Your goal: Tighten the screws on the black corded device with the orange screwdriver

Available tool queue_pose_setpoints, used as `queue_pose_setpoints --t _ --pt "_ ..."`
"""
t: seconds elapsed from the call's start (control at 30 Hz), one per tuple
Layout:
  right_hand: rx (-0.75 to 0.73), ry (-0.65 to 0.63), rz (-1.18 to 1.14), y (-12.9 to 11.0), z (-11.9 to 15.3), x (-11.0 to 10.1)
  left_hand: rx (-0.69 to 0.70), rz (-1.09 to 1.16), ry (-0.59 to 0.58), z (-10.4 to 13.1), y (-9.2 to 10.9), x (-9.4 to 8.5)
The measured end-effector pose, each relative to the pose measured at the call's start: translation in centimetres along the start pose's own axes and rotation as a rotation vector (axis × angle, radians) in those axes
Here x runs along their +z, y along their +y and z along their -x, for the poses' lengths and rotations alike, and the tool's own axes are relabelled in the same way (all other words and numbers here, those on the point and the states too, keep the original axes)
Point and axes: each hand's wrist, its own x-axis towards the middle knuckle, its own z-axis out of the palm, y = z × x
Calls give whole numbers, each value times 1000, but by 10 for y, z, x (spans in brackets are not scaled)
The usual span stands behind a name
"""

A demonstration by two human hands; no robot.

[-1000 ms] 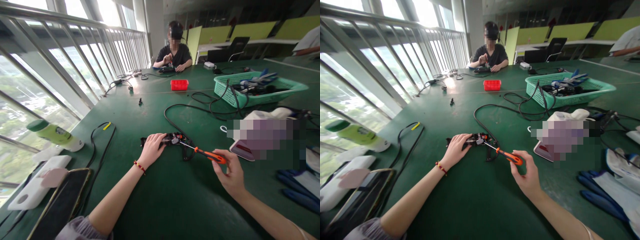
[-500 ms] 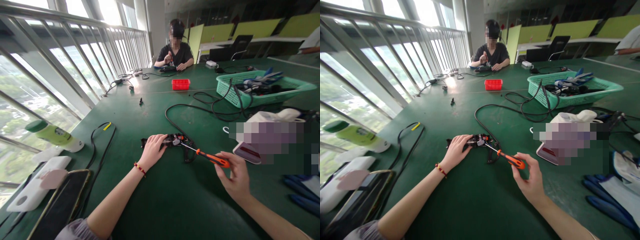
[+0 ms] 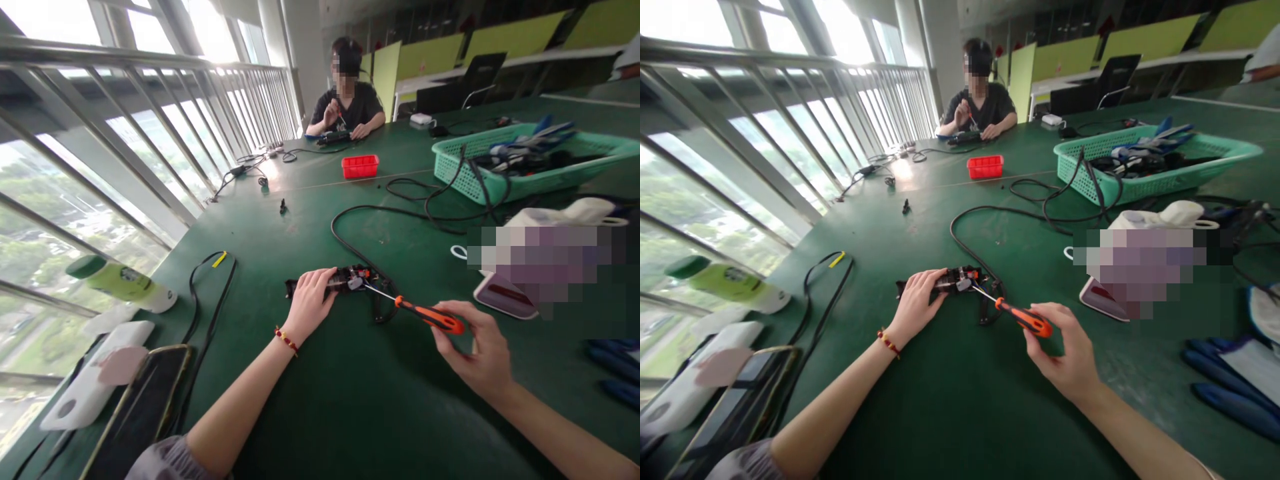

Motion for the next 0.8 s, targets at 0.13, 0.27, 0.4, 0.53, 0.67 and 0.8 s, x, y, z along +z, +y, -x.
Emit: queue_pose_setpoints --t 0.13,0.27,0.4,0.53,0.67,0.8 --pt "-41 -82 -28 2 2 -1 3 33 20 1 0 -1" --pt "6 -122 -64 1 6 0 7 11 19 1 2 -3" --pt "37 -73 -83 -2 10 2 -2 -7 2 1 3 -4" --pt "17 -53 -87 0 10 0 13 -24 -10 2 3 -4" --pt "17 -118 -61 4 8 -2 42 -45 -7 3 2 -2" --pt "24 -52 -22 5 6 0 38 -41 -5 2 1 -2"
